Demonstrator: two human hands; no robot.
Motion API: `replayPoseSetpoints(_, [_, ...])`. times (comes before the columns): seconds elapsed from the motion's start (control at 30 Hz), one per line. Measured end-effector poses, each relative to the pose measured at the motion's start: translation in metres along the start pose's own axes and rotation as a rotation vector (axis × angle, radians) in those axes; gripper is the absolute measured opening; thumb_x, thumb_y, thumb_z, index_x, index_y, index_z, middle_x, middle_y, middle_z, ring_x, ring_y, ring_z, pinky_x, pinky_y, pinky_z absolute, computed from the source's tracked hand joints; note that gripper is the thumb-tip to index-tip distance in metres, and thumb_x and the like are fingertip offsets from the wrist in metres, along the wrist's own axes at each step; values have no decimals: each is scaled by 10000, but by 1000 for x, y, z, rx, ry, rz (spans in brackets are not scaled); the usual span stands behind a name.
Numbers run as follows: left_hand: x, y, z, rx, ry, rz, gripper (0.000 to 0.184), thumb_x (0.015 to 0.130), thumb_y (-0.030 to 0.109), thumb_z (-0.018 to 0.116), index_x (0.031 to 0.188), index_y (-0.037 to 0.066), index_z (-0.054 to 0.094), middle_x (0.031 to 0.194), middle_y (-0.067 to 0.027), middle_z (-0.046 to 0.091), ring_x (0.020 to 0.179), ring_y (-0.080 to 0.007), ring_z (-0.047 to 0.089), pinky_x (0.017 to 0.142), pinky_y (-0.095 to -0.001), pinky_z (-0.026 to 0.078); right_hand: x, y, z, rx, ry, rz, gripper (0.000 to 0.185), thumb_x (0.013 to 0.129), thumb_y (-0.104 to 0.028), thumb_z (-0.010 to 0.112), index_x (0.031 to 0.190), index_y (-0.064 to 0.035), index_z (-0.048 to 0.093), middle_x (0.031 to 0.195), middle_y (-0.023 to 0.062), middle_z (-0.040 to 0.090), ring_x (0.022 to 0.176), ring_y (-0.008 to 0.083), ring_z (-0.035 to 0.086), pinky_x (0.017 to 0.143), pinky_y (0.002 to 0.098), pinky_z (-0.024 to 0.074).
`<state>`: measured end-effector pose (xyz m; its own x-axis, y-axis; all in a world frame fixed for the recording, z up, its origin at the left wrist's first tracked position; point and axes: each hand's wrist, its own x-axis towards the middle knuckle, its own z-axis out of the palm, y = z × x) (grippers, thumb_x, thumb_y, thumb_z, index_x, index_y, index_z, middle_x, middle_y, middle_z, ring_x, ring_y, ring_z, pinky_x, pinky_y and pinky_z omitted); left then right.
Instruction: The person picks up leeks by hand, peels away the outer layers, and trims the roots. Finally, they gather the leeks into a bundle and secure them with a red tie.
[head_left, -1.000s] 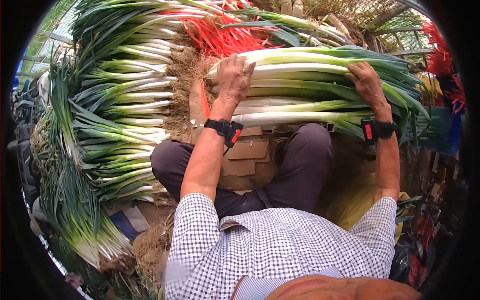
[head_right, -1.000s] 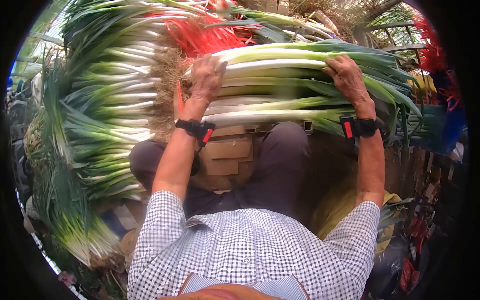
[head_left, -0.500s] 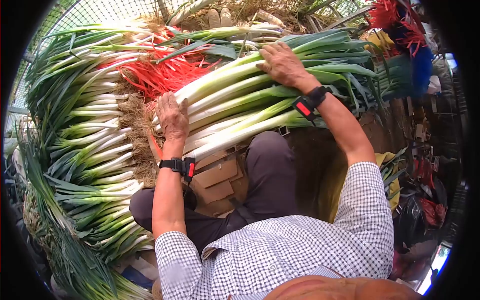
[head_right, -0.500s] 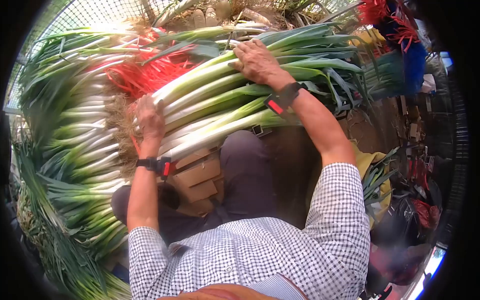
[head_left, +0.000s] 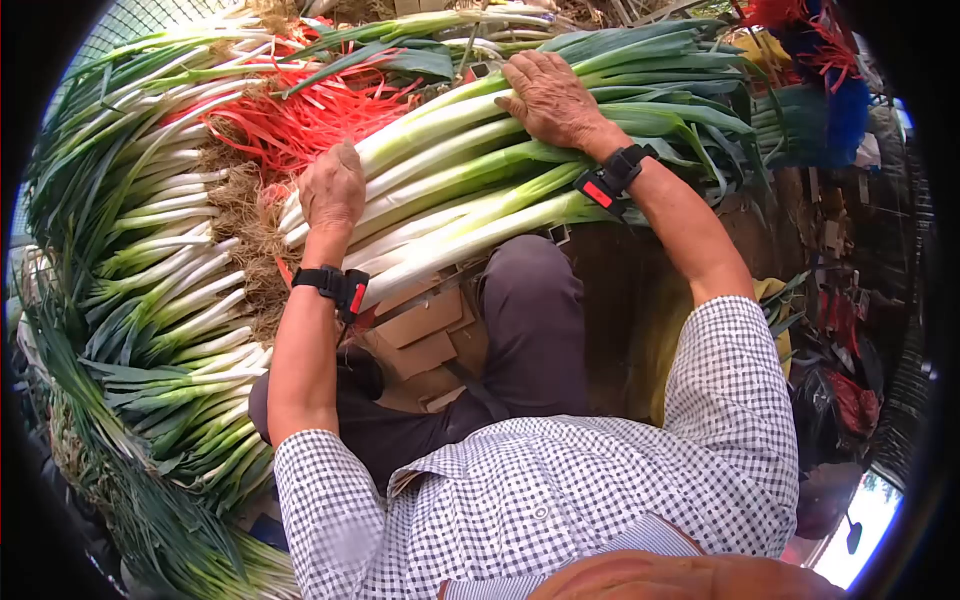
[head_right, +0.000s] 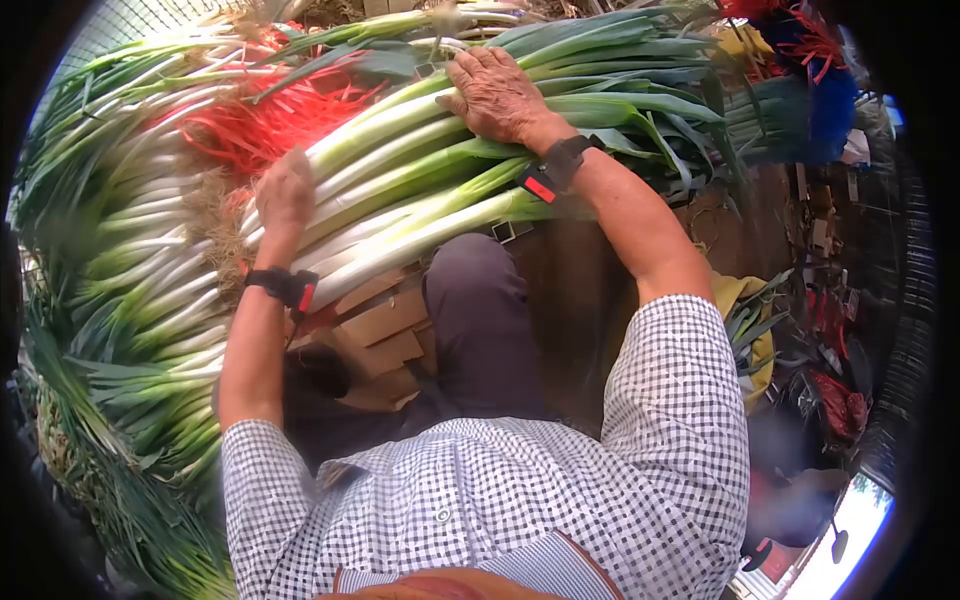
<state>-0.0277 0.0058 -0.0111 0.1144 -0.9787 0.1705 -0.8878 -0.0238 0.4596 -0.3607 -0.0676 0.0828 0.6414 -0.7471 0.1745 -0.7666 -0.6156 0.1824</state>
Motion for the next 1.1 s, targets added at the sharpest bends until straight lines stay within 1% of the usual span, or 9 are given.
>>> replayPoseSetpoints(0.2, [4,3,-7,33,76,10,511,1004,357,416,740,21,697,817,-257,676,774,-461,654,778,-546,503,13,11,-17,148,22,3,532,1014,-460,472,1314,-29,556,1355,181,539,1295,326,467,1125,455,296])
replayPoseSetpoints(0.43, [-3,7,-14,-1,-63,-46,426,990,294,395,843,14,681,929,-242,684,904,-422,643,828,-508,494,1,1,-12,59,-142,131,581,1024,-457,412,1344,16,517,1426,201,496,1362,352,413,1161,445,267])
replayPoseSetpoints(0.57, [-7,-7,-2,-99,40,161,357,1002,288,372,957,29,613,979,-211,670,967,-418,613,864,-520,464,-15,-3,4,-1,76,90,541,1018,-409,435,1295,43,544,1345,205,544,1312,362,457,1145,450,295])
replayPoseSetpoints(0.67, [14,-1,-18,53,-307,23,373,1005,320,386,1053,38,624,1029,-183,674,1007,-383,605,878,-505,452,9,1,-6,89,-148,145,492,1011,-379,433,1237,33,579,1305,191,569,1272,341,487,1115,451,322])
replayPoseSetpoints(0.8, [23,-26,8,324,81,326,317,1005,325,379,979,100,600,1054,-140,677,989,-344,619,846,-482,460,10,10,15,99,50,98,397,958,-373,495,1037,-16,651,1057,159,627,1078,317,565,983,454,386])
replayPoseSetpoints(0.83, [14,-6,-11,228,-205,187,315,1004,307,355,937,86,570,1043,-175,678,982,-381,629,837,-511,464,10,9,14,84,17,116,398,960,-374,491,1046,-22,656,1072,160,629,1089,315,565,989,446,383])
replayPoseSetpoints(0.9, [12,1,-12,58,-239,9,407,1002,339,268,989,49,554,1042,-251,669,976,-485,609,859,-563,452,9,8,7,100,60,85,386,961,-384,500,1006,-33,655,1039,152,632,1037,315,582,966,447,402])
replayPoseSetpoints(1.0, [11,7,-19,7,-241,-115,519,992,430,223,1053,73,595,1064,-275,657,1007,-506,587,888,-559,444,-1,7,-16,34,385,14,327,946,-354,557,980,-44,656,1005,141,637,991,312,600,920,427,432])
replayPoseSetpoints(1.1, [9,6,-20,-6,-254,-197,575,984,476,213,1096,93,626,1085,-289,648,1037,-508,579,912,-551,441,-53,9,-81,162,468,205,248,851,-264,715,953,-48,647,989,116,649,965,308,618,847,442,467])
